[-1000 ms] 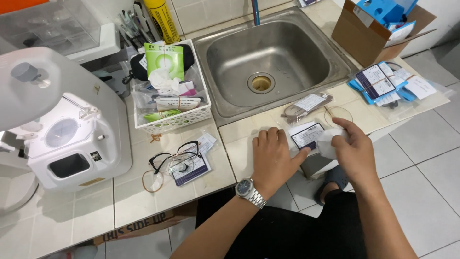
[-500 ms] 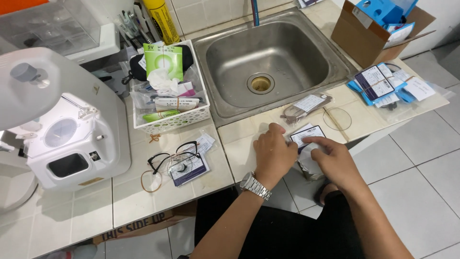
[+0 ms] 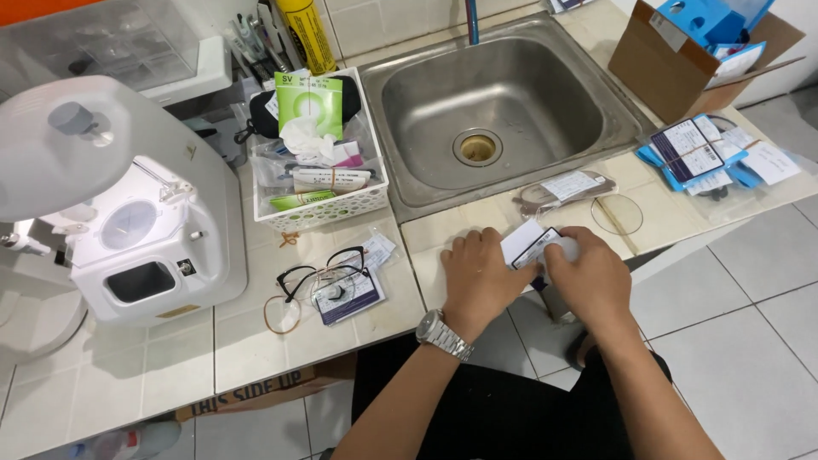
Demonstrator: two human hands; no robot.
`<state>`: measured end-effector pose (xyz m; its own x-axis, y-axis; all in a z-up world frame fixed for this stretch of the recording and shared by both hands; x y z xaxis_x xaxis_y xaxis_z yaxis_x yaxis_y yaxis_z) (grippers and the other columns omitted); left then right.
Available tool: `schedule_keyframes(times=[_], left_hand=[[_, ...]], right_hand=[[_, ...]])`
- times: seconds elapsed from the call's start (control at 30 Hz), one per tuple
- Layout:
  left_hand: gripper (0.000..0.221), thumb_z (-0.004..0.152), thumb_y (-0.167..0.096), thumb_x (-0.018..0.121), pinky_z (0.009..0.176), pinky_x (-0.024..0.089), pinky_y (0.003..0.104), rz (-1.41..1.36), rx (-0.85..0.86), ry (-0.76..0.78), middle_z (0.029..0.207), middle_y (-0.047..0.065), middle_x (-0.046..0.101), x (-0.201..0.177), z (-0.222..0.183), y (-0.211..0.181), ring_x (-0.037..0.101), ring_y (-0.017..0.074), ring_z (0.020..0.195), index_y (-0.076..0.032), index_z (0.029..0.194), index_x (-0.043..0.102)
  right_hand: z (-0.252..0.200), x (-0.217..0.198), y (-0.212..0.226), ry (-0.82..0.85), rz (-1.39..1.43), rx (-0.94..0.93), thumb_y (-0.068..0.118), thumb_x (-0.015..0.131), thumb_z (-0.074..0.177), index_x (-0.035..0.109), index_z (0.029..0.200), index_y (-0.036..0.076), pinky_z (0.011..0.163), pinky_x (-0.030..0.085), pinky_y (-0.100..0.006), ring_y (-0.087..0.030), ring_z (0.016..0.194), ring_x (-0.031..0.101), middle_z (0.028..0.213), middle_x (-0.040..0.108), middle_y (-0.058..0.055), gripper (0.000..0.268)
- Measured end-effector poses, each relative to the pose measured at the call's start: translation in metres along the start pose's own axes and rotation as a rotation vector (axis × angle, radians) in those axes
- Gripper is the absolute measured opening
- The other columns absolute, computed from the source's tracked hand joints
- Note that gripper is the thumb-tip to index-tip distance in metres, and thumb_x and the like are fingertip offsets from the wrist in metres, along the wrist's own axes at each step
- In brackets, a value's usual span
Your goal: Inspecting and measuring eyeglass lenses using a lensmeter and preparing them for assembly or distribution by placing them in bags.
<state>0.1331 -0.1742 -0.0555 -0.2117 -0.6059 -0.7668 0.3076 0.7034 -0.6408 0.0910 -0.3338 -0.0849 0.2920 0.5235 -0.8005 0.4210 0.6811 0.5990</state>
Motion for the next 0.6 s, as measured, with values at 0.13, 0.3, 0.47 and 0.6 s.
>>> schedule_keyframes(times=[0.13, 0.3, 0.47, 0.6], left_hand=[[0.037, 0.089, -0.028, 0.072, 0.081, 0.04, 0.047, 0.016, 0.102, -0.003, 0.084, 0.016, 0.065, 0.025, 0.005, 0.012, 0.065, 0.0361, 0.085, 0.001, 0.11, 0.064], [0.034, 0.091, -0.024, 0.067, 0.077, 0.046, 0.047, 0.048, 0.156, -0.001, 0.086, 0.013, 0.066, 0.019, 0.003, 0.041, 0.066, 0.0348, 0.086, -0.005, 0.12, 0.067], [0.036, 0.088, -0.028, 0.067, 0.075, 0.049, 0.049, 0.231, 0.303, -0.16, 0.087, 0.015, 0.066, -0.008, -0.015, 0.08, 0.063, 0.0364, 0.091, -0.013, 0.12, 0.075], [0.035, 0.09, -0.03, 0.065, 0.082, 0.041, 0.043, 0.256, 0.349, -0.11, 0.104, 0.012, 0.058, -0.023, -0.02, 0.08, 0.05, 0.0322, 0.101, -0.015, 0.12, 0.077]], right_hand=[[0.01, 0.005, -0.016, 0.051, 0.077, 0.049, 0.031, 0.062, 0.09, 0.075, 0.126, 0.011, 0.097, 0.05, -0.058, -0.051, 0.115, 0.065, 0.111, 0.073, -0.029, 0.043], [0.01, -0.015, -0.008, 0.04, 0.199, 0.08, 0.035, 0.058, 0.09, 0.081, 0.115, 0.028, 0.094, 0.05, -0.052, -0.047, 0.11, 0.066, 0.102, 0.074, -0.022, 0.034], [0.022, -0.033, 0.008, -0.099, 0.127, -0.089, 0.043, 0.051, 0.104, 0.083, 0.113, 0.024, 0.079, 0.054, -0.05, -0.048, 0.092, 0.07, 0.086, 0.074, -0.022, 0.038], [0.032, -0.015, 0.028, -0.088, -0.381, -0.594, 0.034, 0.065, 0.09, 0.076, 0.129, 0.019, 0.09, 0.059, -0.049, -0.037, 0.103, 0.074, 0.1, 0.08, -0.017, 0.043]])
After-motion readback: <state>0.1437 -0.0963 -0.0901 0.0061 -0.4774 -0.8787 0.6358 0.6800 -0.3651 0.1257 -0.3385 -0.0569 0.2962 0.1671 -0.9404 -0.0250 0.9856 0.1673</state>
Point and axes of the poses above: each hand's wrist, its own z-axis towards the middle knuckle, its own x-axis out of the palm, y = z × x, the point moved 3 cm from there along z, towards the middle knuckle
